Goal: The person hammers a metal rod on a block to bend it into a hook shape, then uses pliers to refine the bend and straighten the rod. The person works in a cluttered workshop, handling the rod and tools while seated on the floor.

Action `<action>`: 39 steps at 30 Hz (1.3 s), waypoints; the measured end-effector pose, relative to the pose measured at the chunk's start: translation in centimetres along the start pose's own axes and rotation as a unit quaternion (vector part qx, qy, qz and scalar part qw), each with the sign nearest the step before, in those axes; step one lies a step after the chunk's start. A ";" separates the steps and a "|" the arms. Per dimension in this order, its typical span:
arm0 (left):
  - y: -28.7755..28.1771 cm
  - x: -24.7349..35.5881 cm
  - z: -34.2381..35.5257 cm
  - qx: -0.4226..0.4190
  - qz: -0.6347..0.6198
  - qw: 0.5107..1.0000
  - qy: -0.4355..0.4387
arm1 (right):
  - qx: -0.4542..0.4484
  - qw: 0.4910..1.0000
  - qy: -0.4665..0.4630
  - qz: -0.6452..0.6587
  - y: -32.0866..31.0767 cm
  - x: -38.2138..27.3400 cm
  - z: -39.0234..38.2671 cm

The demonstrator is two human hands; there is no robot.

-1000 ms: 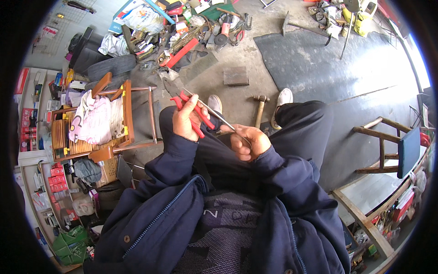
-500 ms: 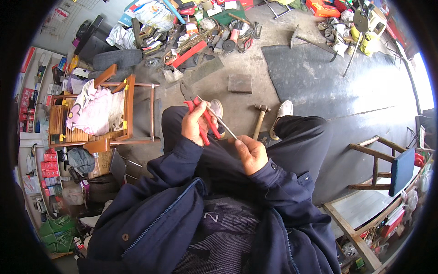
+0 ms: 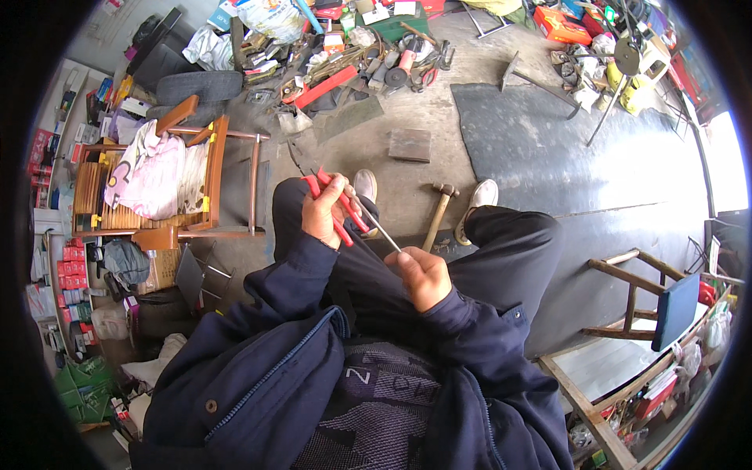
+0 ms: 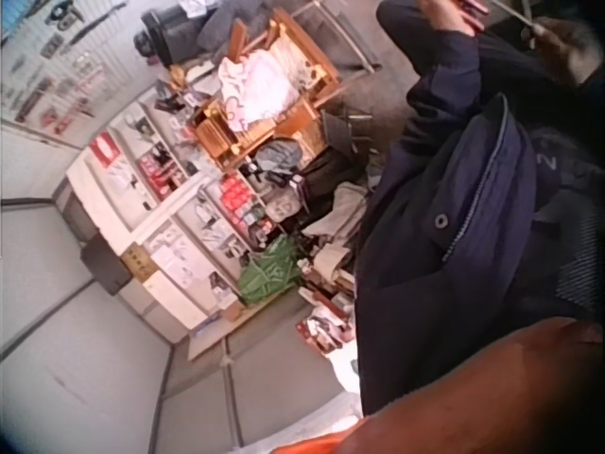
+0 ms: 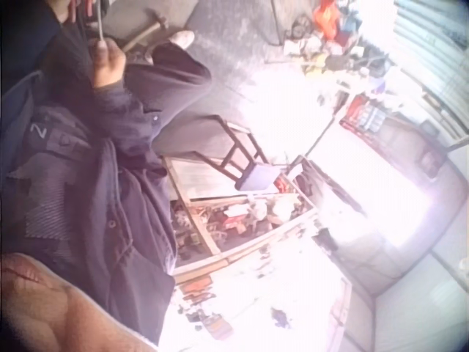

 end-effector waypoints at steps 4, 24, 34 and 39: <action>-0.8 -0.8 -0.3 0.041 0.010 0.999 -0.025 | 0.108 0.945 -0.176 -0.254 -0.5 -2.4 -0.7; -2.3 -11.0 -2.6 -0.041 0.082 0.968 -0.234 | 0.099 0.993 -0.013 0.059 -2.9 3.9 2.0; 0.6 -9.3 -4.4 -0.114 0.369 0.921 -0.054 | 0.133 0.989 -0.008 0.065 -3.2 4.3 2.9; 1.5 -9.5 -5.5 -0.152 0.454 0.875 -0.063 | 0.173 0.979 0.003 0.109 -3.5 4.7 3.4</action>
Point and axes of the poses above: each hand's wrist, its own z-axis towards the middle knuckle, its own y-axis out of the palm, x = y × z, the point moved 8 cm from there along z, towards the middle knuckle, and after that the axes turned 4 degrees about -z, right-handed, at the moved point
